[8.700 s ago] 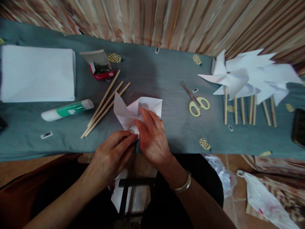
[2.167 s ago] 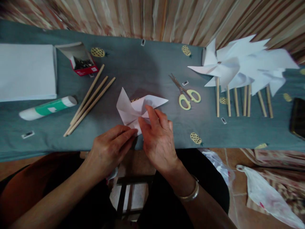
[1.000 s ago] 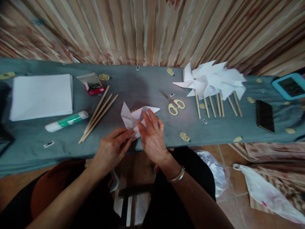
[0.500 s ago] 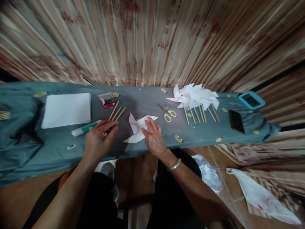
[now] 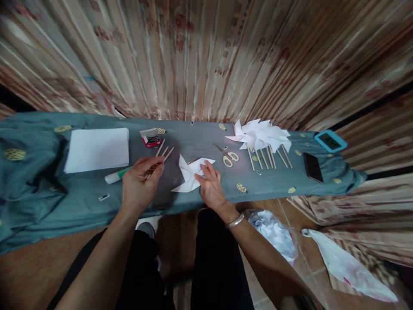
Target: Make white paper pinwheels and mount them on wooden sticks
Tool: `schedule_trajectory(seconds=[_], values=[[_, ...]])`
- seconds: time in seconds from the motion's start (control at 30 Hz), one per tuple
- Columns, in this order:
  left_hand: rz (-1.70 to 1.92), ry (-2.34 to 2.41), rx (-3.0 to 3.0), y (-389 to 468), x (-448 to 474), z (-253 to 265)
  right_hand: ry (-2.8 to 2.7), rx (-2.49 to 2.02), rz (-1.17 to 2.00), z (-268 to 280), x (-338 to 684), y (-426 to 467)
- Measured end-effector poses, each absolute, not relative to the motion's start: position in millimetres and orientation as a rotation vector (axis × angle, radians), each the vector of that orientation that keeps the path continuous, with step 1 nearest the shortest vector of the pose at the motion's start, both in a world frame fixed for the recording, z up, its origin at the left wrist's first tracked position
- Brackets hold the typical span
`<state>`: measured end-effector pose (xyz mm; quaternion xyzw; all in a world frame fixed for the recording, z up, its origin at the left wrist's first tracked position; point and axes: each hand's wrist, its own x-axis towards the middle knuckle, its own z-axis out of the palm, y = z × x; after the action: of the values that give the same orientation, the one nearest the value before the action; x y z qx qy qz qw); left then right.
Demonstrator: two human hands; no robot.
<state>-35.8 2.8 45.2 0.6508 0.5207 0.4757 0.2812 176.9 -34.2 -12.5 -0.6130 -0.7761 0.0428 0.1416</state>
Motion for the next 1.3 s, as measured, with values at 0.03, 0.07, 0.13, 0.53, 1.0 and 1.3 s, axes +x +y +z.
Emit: schedule_trajectory(seconds=[0.03,0.07,0.13,0.53,1.0,1.3], values=[[1.285,1.379,1.731,3.4,-32.9,45.5,-2.231,-1.771,0.126,-13.0,177.3,-33.5],[1.299,1.360,1.717,4.1,-29.8,45.6,-2.221,-1.770,0.124,-13.6,177.9,-32.9],[1.334,1.317,1.682,5.6,-23.1,44.9,-2.205,-1.764,0.120,-15.1,179.2,-32.0],[1.451,1.178,1.481,7.4,15.9,40.3,-2.270,-1.686,0.019,-22.4,178.7,-35.0],[1.549,1.079,1.373,-8.0,16.3,50.3,-2.171,-1.709,0.083,-27.1,188.3,-31.7],[1.562,1.088,1.454,-16.6,-7.5,56.6,-2.166,-1.710,0.010,-31.7,180.3,-34.4]])
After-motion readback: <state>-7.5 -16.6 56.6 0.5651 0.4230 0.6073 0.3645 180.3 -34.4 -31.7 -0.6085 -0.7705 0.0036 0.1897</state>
